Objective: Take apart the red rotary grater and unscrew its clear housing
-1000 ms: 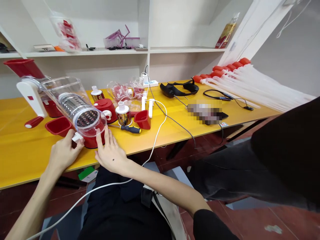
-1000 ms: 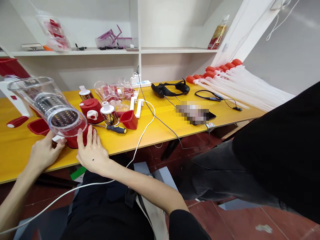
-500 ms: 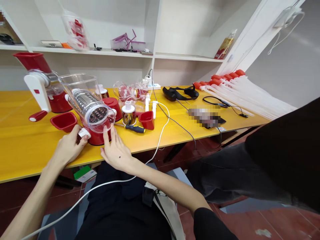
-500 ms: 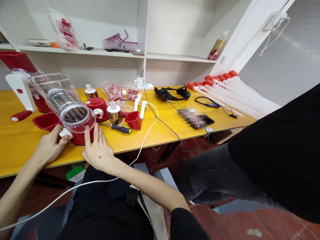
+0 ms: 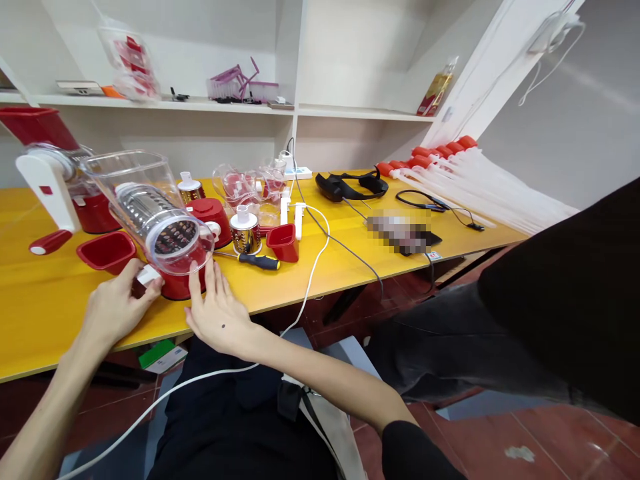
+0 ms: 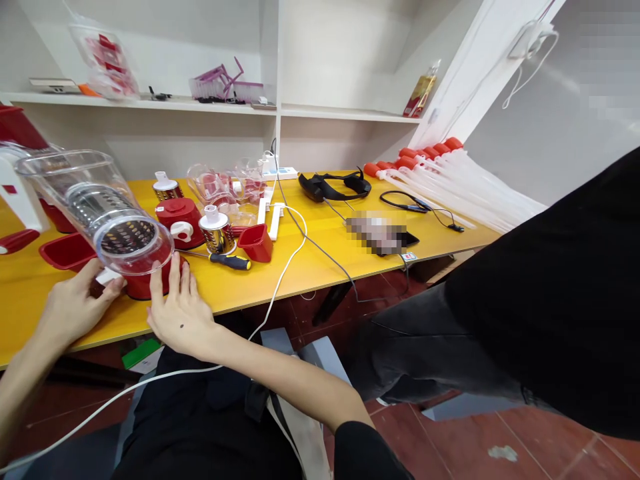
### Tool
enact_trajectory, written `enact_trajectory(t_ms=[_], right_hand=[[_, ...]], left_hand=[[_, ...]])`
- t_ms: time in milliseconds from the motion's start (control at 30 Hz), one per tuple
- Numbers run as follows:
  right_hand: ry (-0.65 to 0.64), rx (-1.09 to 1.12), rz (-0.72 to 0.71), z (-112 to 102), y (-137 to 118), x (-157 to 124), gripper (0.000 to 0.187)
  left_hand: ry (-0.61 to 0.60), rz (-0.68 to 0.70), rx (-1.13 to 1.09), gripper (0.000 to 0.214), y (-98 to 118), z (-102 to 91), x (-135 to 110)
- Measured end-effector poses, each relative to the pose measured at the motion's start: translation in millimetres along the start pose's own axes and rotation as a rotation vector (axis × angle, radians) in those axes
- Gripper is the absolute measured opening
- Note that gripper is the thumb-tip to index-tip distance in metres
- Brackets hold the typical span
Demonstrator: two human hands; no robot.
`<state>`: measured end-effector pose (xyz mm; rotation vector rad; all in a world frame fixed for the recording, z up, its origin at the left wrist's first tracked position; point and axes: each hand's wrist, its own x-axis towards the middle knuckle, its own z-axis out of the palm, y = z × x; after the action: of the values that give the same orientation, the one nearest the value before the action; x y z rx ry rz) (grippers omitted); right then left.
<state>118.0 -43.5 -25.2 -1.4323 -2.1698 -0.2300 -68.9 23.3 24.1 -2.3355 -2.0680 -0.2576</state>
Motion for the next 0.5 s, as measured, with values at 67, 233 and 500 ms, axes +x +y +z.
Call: enact_trajectory(t_ms=[67,233,500], right_hand=[[-0.01,-0.014,0.003,-2,-1,1,0.07],[-0.069,-0.012,0.008,-12,-3,6,0.072],[-0.128,0.094,-0.028,-22,16,6,0.074]], left_hand=[[-0.006,-0.03,0.032,0.065,1,0.0,0],[-0.052,-0.068,0.055,0.068,9,-1.9,2],[0.013,-0.1,-0.044,0.06,8,6.6,5]])
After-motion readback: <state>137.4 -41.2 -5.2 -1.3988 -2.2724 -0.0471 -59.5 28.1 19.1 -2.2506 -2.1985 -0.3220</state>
